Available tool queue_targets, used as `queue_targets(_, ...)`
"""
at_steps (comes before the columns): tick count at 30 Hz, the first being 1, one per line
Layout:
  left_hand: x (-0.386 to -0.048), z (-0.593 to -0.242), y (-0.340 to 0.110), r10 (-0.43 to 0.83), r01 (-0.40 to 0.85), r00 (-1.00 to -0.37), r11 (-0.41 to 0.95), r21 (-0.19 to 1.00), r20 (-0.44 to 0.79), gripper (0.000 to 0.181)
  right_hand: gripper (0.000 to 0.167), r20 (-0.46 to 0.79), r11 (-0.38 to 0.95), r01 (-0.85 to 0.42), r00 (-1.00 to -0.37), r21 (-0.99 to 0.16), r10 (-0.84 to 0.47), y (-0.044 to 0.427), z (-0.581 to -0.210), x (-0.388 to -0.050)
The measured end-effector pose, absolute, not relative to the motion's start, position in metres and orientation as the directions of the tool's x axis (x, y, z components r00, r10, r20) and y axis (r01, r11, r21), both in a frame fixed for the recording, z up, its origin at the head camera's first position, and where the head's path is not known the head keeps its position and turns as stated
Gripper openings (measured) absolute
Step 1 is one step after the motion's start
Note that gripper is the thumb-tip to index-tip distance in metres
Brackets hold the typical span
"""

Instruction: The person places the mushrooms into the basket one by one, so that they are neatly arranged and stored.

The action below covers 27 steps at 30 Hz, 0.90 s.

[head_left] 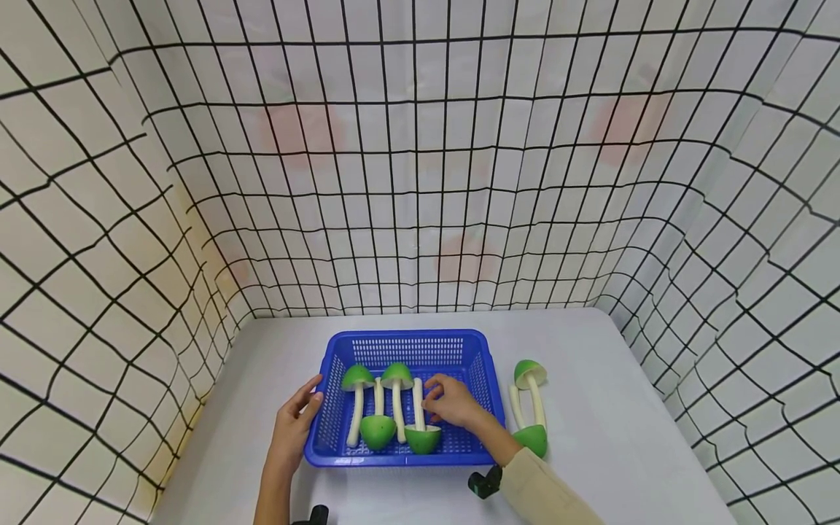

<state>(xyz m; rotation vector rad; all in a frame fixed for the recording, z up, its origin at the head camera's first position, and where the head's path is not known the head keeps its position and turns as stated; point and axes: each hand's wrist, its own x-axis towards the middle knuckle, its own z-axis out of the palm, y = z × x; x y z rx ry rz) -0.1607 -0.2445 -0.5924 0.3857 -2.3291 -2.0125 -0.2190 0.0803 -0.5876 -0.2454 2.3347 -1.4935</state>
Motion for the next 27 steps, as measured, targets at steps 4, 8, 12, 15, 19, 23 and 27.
queue_targets(4,-0.161,-0.593,-0.245,-0.211,-0.177,-0.966,0.12,0.977,-0.149,0.052,0.04,-0.198,0.433,0.039,-0.923,-0.901,-0.33,0.083,-0.586,-0.218)
queue_targets(8,-0.161,-0.594,-0.246,-0.206,-0.174,-0.967,0.116,0.978,-0.148,0.052,0.04,-0.188,0.45,0.026,-0.929,-0.892,-0.318,0.085,-0.584,-0.218)
queue_targets(12,-0.162,-0.595,-0.246,-0.203,-0.167,-0.969,0.118,0.979,-0.141,0.052,0.04,-0.172,0.434,0.017,-0.932,-0.901,-0.32,0.088,-0.581,-0.218)
queue_targets(15,-0.162,-0.594,-0.247,-0.208,-0.167,-0.968,0.12,0.979,-0.139,0.051,0.04,-0.148,0.414,-0.002,-0.932,-0.91,-0.33,0.09,-0.575,-0.217)
queue_targets(19,-0.162,-0.593,-0.247,-0.209,-0.165,-0.968,0.127,0.978,-0.136,0.051,0.039,-0.125,0.414,-0.022,-0.938,-0.91,-0.322,0.095,-0.566,-0.214)
queue_targets(23,-0.162,-0.592,-0.247,-0.204,-0.155,-0.971,0.131,0.979,-0.127,0.051,0.036,-0.1,0.422,-0.041,-0.947,-0.906,-0.306,0.103,-0.559,-0.214)
queue_targets(27,-0.162,-0.593,-0.246,-0.205,-0.152,-0.971,0.131,0.98,-0.123,0.05,0.032,-0.059,0.414,-0.073,-0.952,-0.907,-0.299,0.113,-0.554,-0.212)
